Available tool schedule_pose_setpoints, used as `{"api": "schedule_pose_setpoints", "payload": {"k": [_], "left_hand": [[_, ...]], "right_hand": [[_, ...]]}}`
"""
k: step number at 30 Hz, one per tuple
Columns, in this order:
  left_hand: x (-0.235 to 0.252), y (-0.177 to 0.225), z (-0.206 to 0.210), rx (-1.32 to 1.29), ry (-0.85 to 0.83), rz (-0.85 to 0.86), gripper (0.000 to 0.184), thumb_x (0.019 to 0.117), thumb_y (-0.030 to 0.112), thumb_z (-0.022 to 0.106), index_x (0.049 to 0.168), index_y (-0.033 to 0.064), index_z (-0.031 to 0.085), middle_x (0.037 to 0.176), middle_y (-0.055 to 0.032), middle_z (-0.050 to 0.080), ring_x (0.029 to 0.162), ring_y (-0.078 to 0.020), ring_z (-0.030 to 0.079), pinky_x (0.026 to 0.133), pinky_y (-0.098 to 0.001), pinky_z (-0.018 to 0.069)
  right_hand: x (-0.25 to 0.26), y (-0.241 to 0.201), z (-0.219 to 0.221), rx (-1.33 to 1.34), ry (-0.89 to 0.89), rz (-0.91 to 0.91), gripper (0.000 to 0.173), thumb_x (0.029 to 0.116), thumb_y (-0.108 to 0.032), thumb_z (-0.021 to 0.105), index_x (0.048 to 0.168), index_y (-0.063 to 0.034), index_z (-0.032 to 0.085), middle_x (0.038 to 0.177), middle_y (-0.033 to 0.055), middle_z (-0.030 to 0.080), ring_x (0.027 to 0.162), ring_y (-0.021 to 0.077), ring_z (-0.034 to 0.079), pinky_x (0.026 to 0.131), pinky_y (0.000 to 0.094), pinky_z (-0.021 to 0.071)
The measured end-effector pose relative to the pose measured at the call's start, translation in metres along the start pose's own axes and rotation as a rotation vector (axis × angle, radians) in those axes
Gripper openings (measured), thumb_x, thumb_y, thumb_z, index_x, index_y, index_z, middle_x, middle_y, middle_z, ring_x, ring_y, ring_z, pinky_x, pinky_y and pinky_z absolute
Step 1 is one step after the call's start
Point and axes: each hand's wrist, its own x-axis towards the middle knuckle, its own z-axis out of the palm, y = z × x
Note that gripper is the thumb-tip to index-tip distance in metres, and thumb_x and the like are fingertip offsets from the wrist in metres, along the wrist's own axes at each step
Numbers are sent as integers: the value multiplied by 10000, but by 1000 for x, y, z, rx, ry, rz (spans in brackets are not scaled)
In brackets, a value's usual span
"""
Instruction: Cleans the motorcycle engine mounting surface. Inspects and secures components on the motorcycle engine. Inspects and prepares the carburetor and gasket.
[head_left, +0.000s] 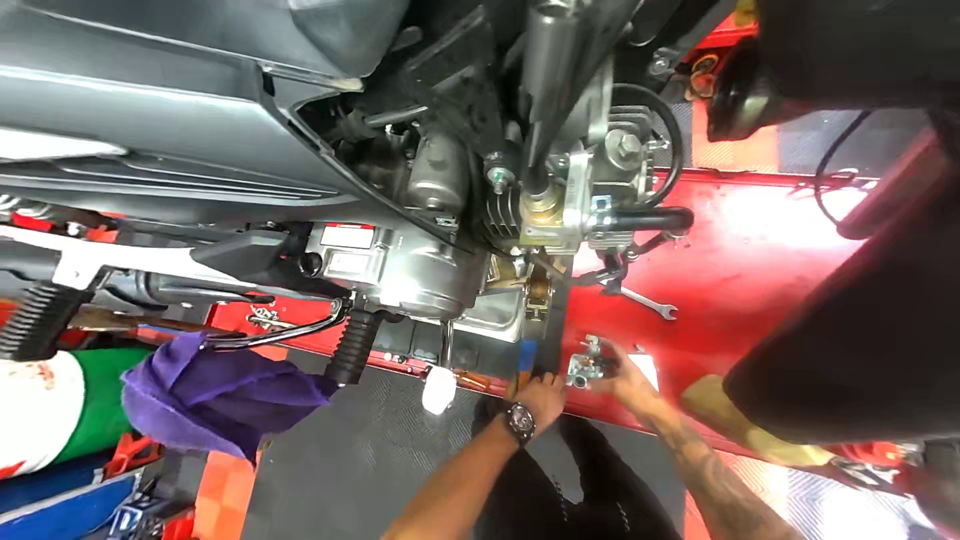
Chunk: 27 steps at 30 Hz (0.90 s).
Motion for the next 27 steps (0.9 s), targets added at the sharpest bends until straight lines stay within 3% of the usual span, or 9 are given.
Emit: {"api": "schedule_pose_setpoints", "payload": {"k": [5, 10, 14, 17, 20, 24, 27], "left_hand": [[-1, 0, -6, 25, -20, 22, 402, 1025, -48, 407, 1419, -44, 488, 1452, -241, 499, 1347, -414, 497, 1090, -532, 446], [-4, -2, -7, 93, -39, 63, 388, 1012, -45, 438, 1393, -47, 510, 1420, -239, 521, 1317, -407, 519, 1085, -532, 445], [-21, 1, -10, 44, 31, 34, 338, 1022, -28, 429, 1336, -41, 551, 1399, -215, 539, 1300, -388, 538, 1062, -509, 478], [-46, 3, -8, -160, 151, -1, 314, 1003, 11, 512, 1304, -8, 597, 1382, -214, 557, 1305, -408, 528, 1052, -586, 465], [-71, 3, 4, -392, 282, -82, 303, 1034, 210, 543, 1283, 76, 652, 1373, -154, 593, 1319, -320, 543, 1144, -500, 413], [-106, 8, 23, -734, 472, -253, 314, 999, 307, 601, 1235, 126, 705, 1330, -91, 645, 1182, -204, 649, 1046, -406, 525], [-130, 12, 30, -1057, 630, -278, 296, 963, 267, 670, 1184, 74, 711, 1178, -73, 702, 1026, -144, 696, 957, -352, 576]], "right_hand": [[2, 11, -5, 71, 14, 24, 918, 698, -33, 851, 1513, -192, 460, 1197, 144, 689, 999, 267, 714, 846, 455, 623], [0, 14, -7, 104, -2, 5, 963, 727, -21, 833, 1565, -221, 401, 1273, 129, 669, 1041, 251, 711, 863, 432, 625], [-4, 14, -3, 92, 5, 8, 956, 795, -38, 804, 1598, -208, 314, 1303, 153, 648, 991, 264, 730, 831, 436, 642], [-3, 18, 1, 91, 38, 11, 925, 837, -51, 785, 1607, -191, 290, 1301, 161, 637, 981, 270, 728, 821, 438, 643], [-3, 14, 5, 62, 87, 16, 893, 852, -71, 789, 1595, -169, 304, 1277, 149, 649, 972, 256, 732, 812, 433, 647], [-7, 6, 8, -31, 119, -5, 822, 859, -97, 762, 1562, -124, 337, 1257, 118, 666, 967, 224, 726, 799, 421, 637], [-9, 1, 9, -115, 128, 0, 856, 848, -110, 776, 1567, -103, 312, 1281, 130, 647, 997, 229, 720, 825, 424, 630]]}}
